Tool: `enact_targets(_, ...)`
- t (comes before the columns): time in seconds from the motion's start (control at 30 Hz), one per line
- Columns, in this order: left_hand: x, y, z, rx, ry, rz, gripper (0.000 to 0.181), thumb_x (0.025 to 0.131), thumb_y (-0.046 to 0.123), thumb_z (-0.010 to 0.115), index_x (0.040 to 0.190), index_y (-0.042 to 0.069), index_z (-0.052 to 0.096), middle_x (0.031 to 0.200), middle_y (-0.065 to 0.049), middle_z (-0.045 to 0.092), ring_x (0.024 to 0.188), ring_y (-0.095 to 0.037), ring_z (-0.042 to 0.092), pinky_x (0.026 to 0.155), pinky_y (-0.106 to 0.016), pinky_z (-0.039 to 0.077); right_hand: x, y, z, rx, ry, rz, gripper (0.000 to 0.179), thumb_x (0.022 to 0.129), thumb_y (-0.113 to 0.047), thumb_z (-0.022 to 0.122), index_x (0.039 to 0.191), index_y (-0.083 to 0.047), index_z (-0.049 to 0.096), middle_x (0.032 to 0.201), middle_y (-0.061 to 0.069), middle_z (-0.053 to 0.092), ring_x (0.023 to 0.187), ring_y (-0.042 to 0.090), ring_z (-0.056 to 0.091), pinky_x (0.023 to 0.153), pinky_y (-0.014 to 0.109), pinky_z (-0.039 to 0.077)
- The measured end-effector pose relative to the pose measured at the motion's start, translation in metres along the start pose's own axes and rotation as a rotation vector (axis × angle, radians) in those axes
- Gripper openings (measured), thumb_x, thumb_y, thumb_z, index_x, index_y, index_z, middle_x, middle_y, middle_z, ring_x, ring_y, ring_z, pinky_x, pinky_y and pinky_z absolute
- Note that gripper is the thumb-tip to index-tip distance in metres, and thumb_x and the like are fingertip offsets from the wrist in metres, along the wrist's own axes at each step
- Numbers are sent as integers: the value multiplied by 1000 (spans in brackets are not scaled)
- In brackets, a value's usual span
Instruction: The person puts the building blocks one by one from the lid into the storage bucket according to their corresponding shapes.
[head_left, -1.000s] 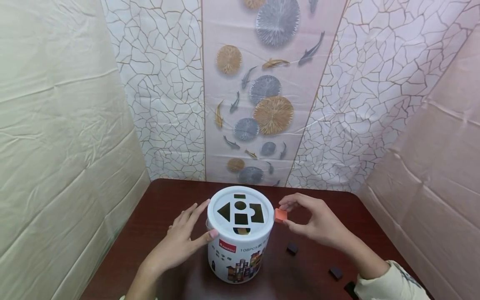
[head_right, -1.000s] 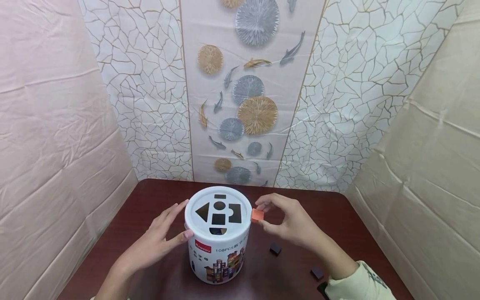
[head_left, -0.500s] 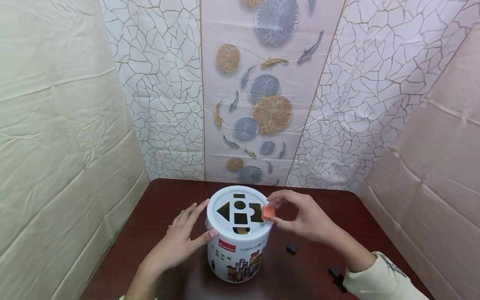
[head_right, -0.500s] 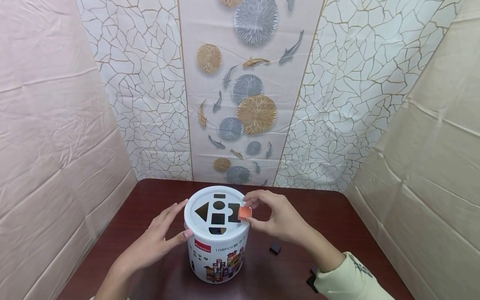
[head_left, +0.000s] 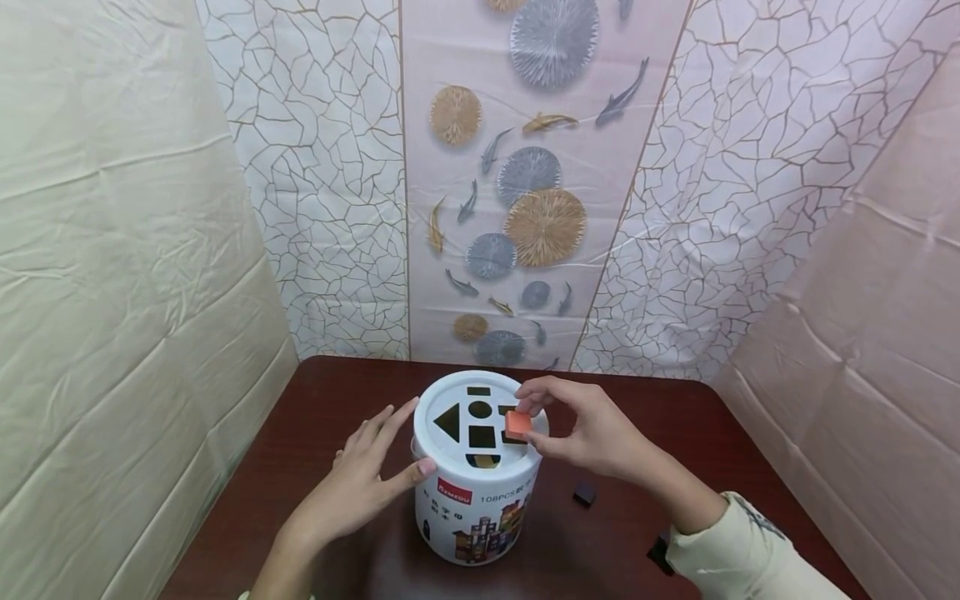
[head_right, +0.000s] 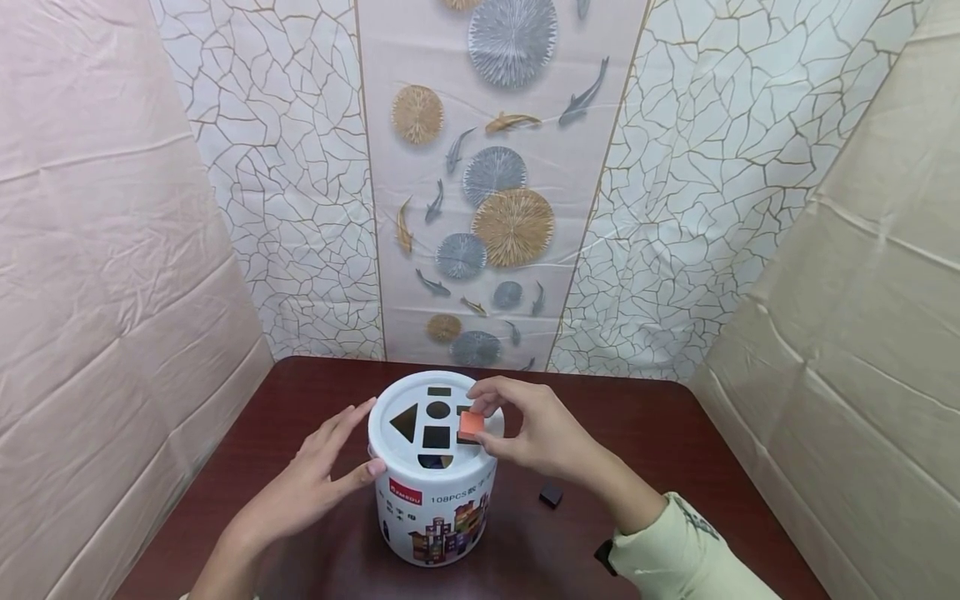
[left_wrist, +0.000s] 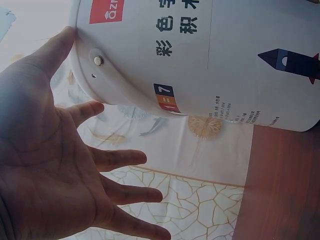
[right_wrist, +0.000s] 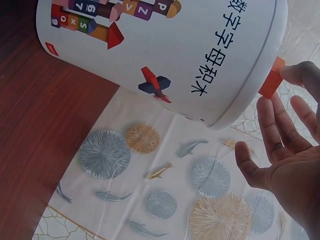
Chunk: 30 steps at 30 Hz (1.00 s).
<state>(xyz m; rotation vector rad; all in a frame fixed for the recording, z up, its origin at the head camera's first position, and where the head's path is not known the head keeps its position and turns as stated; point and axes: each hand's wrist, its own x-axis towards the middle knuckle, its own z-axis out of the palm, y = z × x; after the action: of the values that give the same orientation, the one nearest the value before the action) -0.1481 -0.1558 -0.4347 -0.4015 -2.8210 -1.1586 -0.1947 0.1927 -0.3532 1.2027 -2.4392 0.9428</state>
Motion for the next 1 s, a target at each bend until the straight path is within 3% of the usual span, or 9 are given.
enact_targets(0.3, 0, -2, 1, 10, 3, 2, 88, 101, 72, 67, 173, 55, 20, 184, -14, 25, 166, -60, 20, 114, -98, 16, 8, -2, 7, 28, -10, -12, 53, 86, -4, 92, 132, -21, 71, 110, -7, 79, 103, 14, 76, 94, 42, 63)
enact_targets(0.73, -1, -2, -1, 1, 3, 9, 87, 101, 72, 67, 173, 55, 20, 184, -15, 26, 166, -60, 20, 115, -97, 17, 22, -7, 25, 67, -61, 15, 49, 89, -9, 93, 132, -17, 71, 113, -8, 79, 107, 10, 75, 102, 48, 61)
enact_targets(1.0, 0, -4, 1, -5, 5, 5, 86, 100, 74, 66, 172, 59, 19, 184, -14, 25, 166, -60, 20, 114, -98, 16, 25, -7, 33, 77, -101, 27, 50, 89, -9, 93, 131, -24, 70, 115, -10, 79, 107, 8, 74, 100, 41, 62)
